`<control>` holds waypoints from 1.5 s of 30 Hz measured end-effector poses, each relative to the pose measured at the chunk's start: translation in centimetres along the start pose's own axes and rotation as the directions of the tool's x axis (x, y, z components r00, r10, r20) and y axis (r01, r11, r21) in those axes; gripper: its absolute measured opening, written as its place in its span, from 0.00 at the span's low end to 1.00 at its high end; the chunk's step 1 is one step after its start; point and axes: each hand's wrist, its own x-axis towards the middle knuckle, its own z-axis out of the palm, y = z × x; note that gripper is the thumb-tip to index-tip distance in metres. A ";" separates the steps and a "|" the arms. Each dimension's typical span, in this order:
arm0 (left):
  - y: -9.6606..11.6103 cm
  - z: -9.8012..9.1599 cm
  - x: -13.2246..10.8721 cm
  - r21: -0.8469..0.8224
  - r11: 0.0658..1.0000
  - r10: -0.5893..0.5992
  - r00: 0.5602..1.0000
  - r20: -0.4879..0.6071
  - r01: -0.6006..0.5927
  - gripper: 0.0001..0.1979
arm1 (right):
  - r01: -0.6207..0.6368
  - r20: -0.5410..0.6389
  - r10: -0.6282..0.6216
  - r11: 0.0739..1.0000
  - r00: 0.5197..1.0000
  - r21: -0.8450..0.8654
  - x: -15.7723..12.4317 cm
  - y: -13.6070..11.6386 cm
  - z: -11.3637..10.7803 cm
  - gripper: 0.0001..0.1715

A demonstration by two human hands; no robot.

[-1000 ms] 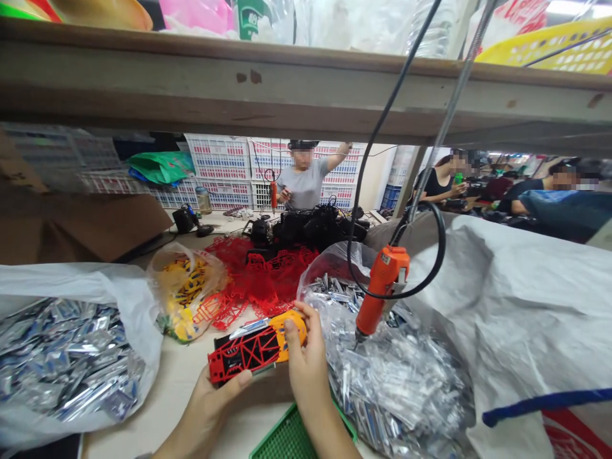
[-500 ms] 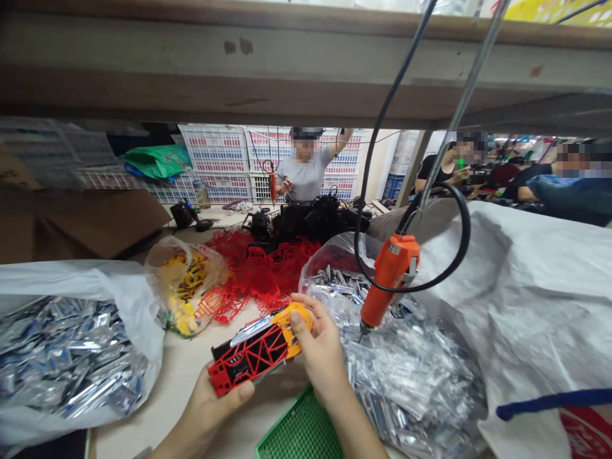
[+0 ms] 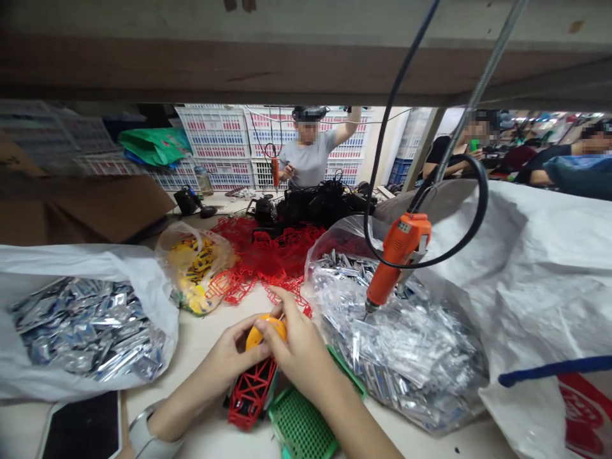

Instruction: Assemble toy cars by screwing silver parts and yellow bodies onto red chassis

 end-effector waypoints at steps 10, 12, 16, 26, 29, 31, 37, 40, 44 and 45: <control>0.1 0.9 0.0 -0.130 0.991 -0.067 0.955 -0.288 0.030 0.27 | 0.360 -0.970 -0.244 0.906 0.015 -0.223 1.0 -1.1 -10.5 0.13; 0.1 1.0 0.1 -0.140 0.989 -0.080 0.945 -0.317 0.037 0.27 | 0.322 -0.924 0.043 0.930 0.381 0.176 1.5 -0.1 -12.6 0.06; -0.2 1.0 0.4 -0.152 0.986 -0.111 0.941 -0.319 0.065 0.27 | 0.062 -0.529 0.243 0.867 0.813 0.495 0.7 0.2 -13.9 0.18; -1.2 1.4 0.9 -0.210 0.964 -0.218 0.937 -0.274 0.163 0.27 | -0.082 0.052 0.063 0.818 0.997 0.569 -4.0 -2.6 -9.2 0.25; -1.3 1.4 1.0 -0.205 0.963 -0.227 0.933 -0.279 0.174 0.28 | -0.147 0.108 0.101 0.748 0.989 0.647 -3.8 -0.9 -7.0 0.21; -1.4 1.4 1.1 -0.203 0.961 -0.244 0.927 -0.286 0.191 0.29 | -0.054 -0.039 0.109 0.734 0.993 0.677 -3.3 -0.1 -5.5 0.20; -1.7 1.2 1.2 -0.171 0.963 -0.250 0.930 -0.270 0.209 0.28 | 0.183 -0.363 0.072 0.764 0.929 0.619 -2.6 0.8 -3.1 0.15; -1.7 1.1 1.1 -0.110 0.977 -0.205 0.946 -0.250 0.183 0.25 | 0.191 -0.380 0.078 0.761 0.922 0.620 -2.9 1.1 -2.7 0.12; -1.5 1.1 0.8 -0.045 0.987 -0.158 0.964 -0.213 0.152 0.21 | 0.215 -0.426 0.082 0.768 0.901 0.604 -2.9 1.5 -2.4 0.10; -1.4 1.1 0.8 -0.039 0.989 -0.150 0.967 -0.206 0.145 0.21 | 0.226 -0.442 0.079 0.771 0.893 0.596 -2.8 1.6 -2.4 0.09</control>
